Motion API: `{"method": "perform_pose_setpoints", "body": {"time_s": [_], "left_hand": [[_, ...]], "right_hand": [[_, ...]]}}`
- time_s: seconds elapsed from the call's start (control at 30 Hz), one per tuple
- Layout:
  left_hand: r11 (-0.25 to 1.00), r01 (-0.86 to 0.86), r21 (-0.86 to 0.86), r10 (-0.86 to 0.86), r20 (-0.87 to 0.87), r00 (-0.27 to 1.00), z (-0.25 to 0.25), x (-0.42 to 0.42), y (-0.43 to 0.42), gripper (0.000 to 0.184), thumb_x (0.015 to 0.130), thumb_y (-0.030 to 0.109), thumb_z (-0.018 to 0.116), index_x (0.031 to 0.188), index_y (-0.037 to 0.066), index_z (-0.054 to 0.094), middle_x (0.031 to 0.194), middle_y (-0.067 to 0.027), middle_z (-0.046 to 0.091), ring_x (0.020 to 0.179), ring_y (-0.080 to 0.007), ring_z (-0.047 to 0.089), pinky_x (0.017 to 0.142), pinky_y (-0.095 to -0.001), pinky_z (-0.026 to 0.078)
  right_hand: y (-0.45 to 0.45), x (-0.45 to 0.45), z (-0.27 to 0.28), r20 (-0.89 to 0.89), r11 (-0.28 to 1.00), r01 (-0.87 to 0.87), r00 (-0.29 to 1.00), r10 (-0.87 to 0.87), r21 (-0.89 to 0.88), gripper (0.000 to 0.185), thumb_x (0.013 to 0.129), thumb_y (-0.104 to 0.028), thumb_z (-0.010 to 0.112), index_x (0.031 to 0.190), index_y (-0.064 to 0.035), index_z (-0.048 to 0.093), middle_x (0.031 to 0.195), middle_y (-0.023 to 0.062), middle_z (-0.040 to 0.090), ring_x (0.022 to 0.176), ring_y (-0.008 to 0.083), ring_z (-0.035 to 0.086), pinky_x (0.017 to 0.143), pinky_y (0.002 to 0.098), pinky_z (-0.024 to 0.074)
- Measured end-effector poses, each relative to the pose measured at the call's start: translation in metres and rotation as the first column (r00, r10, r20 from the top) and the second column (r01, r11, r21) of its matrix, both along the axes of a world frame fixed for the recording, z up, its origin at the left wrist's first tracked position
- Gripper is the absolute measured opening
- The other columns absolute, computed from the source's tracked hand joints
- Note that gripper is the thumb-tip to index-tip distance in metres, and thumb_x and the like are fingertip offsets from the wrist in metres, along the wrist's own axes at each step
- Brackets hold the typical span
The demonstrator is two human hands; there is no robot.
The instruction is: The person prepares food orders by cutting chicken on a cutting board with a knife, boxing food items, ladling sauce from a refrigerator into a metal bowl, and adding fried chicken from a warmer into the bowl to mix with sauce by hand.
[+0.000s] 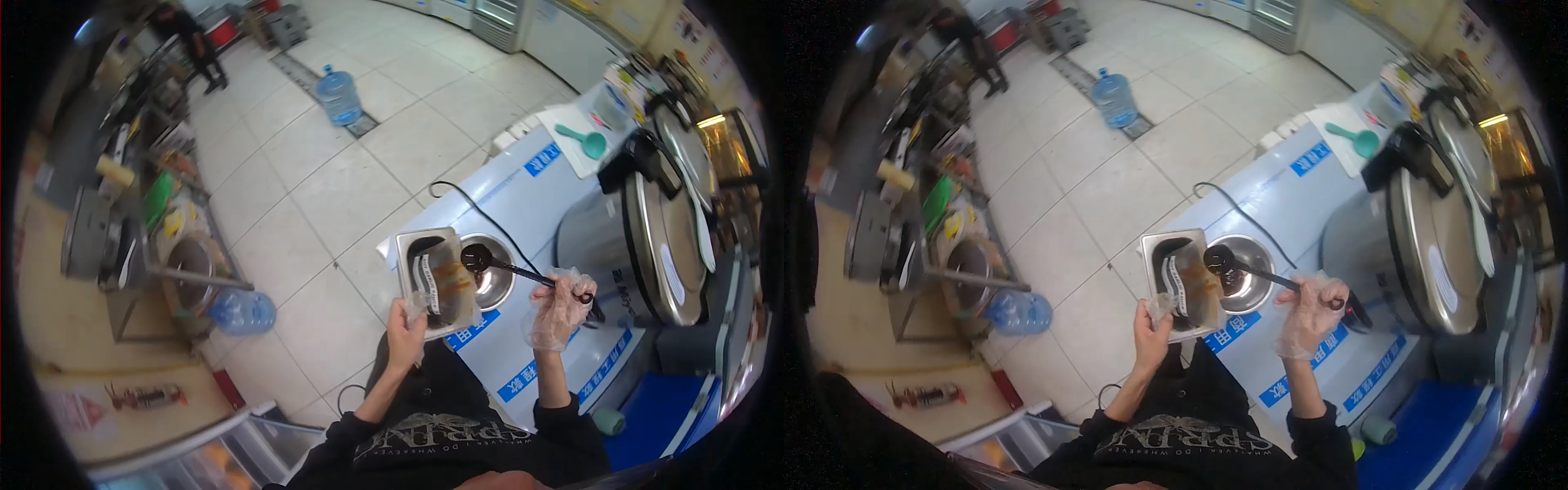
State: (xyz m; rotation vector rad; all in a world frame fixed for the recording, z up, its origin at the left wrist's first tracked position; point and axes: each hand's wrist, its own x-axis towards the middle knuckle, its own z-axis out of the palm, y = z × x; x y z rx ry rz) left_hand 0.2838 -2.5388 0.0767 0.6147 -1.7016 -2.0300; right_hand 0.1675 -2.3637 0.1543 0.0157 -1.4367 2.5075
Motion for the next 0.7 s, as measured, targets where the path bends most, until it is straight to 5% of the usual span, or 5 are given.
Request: {"method": "perform_pose_setpoints", "body": {"time_s": [0.07, 0.33, 0.57, 0.67, 0.7], "left_hand": [[0.994, -0.103, -0.041, 0.104, 0.027, 0.994, 0.011, 0.015, 0.008, 0.016, 0.08, 0.0, 0.051, 0.095, 0.003, 0.047, 0.085, -0.0013, 0.052, 0.077, -0.0073, 0.048, 0.069, -0.0222, 0.039], [0.866, -0.5, 0.029, 0.499, 0.025, 0.866, 0.023, 0.123, 0.04, 0.015, 0.08, 0.0, 0.053, 0.092, 0.003, 0.045, 0.083, -0.001, 0.051, 0.076, -0.0056, 0.047, 0.068, -0.0205, 0.039], [0.565, -0.825, 0.001, 0.825, 0.005, 0.565, 0.037, 0.265, 0.088, 0.014, 0.081, -0.001, 0.052, 0.092, 0.003, 0.045, 0.081, 0.0003, 0.05, 0.073, -0.0053, 0.046, 0.065, -0.0205, 0.038], [0.389, -0.919, 0.061, 0.921, -0.03, 0.387, 0.043, 0.337, 0.125, 0.015, 0.081, -0.001, 0.052, 0.094, 0.003, 0.046, 0.082, 0.0003, 0.049, 0.072, -0.005, 0.045, 0.065, -0.0202, 0.038], [0.337, -0.94, 0.053, 0.941, -0.028, 0.336, 0.043, 0.363, 0.139, 0.015, 0.081, -0.001, 0.052, 0.094, 0.003, 0.046, 0.082, 0.0003, 0.049, 0.072, -0.005, 0.045, 0.065, -0.0202, 0.038]], "right_hand": [[-0.009, -0.004, -0.001, -0.24, 0.985, -0.125, 0.959, 0.15, 0.117, 0.026, 0.084, 0.004, 0.05, 0.086, -0.0105, 0.029, 0.078, 0.0102, 0.053, 0.054, 0.0162, 0.053, 0.045, 0.0261, 0.047], [-0.057, 0.049, 0.032, -0.467, 0.806, -0.501, 0.658, 0.591, 0.314, 0.031, 0.082, 0.008, 0.052, 0.083, -0.0093, 0.026, 0.082, 0.0154, 0.054, 0.056, 0.0169, 0.054, 0.051, 0.027, 0.0505], [-0.088, 0.157, 0.022, -0.53, 0.331, -0.801, 0.02, 0.848, 0.499, 0.03, 0.078, 0.006, 0.057, 0.093, -0.0081, 0.036, 0.088, 0.0129, 0.055, 0.075, 0.0163, 0.054, 0.059, 0.0312, 0.0497], [-0.073, 0.227, 0.0, -0.404, 0.068, -0.916, -0.108, 0.908, 0.396, 0.025, 0.078, -0.004, 0.059, 0.097, -0.0078, 0.043, 0.09, 0.0101, 0.055, 0.085, 0.0173, 0.052, 0.062, 0.0343, 0.0468], [-0.067, 0.252, 0.001, -0.236, 0.008, -0.846, -0.14, 0.962, 0.533, 0.015, 0.077, -0.002, 0.06, 0.085, -0.0067, 0.049, 0.087, 0.0107, 0.058, 0.076, 0.0198, 0.056, 0.06, 0.0333, 0.0479]]}}
